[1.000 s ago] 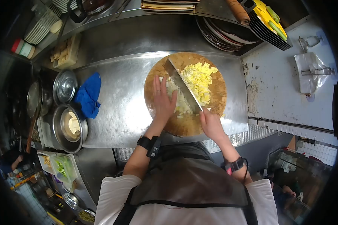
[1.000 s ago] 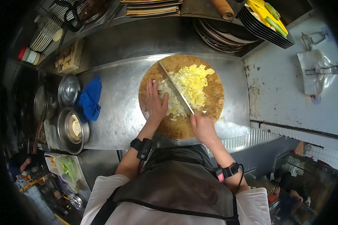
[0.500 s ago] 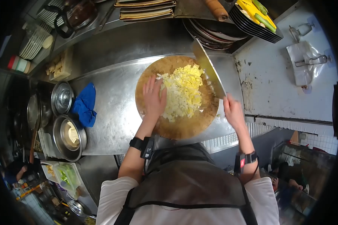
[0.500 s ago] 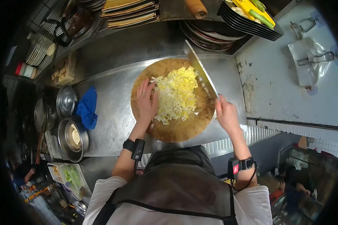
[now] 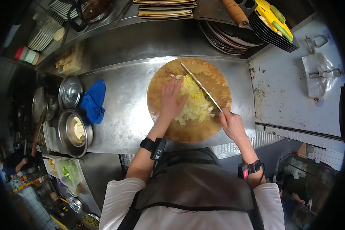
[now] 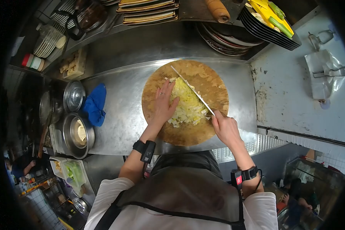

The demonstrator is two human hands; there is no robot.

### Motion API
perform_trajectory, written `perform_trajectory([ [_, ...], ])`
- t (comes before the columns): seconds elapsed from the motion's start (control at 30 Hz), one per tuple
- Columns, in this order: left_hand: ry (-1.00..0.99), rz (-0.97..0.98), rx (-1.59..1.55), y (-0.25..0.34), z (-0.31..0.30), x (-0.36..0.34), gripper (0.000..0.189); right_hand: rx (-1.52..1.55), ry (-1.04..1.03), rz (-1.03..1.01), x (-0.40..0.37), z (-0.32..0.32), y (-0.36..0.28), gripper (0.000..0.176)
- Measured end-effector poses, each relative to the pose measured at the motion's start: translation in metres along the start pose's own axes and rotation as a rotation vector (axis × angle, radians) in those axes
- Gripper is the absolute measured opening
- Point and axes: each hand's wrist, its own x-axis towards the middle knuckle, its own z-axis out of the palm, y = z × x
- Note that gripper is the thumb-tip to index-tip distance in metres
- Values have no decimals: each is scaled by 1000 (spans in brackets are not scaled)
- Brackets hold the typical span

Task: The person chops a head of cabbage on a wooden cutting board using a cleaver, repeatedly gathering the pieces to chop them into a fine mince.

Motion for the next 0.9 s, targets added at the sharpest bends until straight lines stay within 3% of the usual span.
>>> perform_trajectory([
  [0.17,45,22,-36,-3,0,-9,55,0,-41,9,-5,-14,-17,13],
  [0.3,148,-45,-121,2,-18,0,39,35,-45,7,-9,-16,-26,14],
  [0.43,169,-198,-249,6,-42,24,30,80,-59,25,-10,-13,-30,13],
  [0.57,312,-169,-337,4,-52,80,27,10,-104,-2,-5,1,-14,15],
  [0.67,233,-122,-601,16,-47,124,28,-14,-135,-24,2,0,-11,16],
  [0.73,-318,-470,-681,34,-48,143,27,-12,-177,-26,7,-4,-11,16],
  [0.77,-317,-470,-681,35,-40,145,27,-12,-177,-27,9,-4,-11,16],
  [0.83,-185,-272,51,24,-16,140,24,-40,-172,-17,11,-3,-12,16],
  [0.87,-58,-204,139,21,-12,134,19,-38,-178,-16,9,1,-12,16],
  [0.9,-62,-205,139,20,-8,131,19,-68,-153,-1,8,8,-11,16],
])
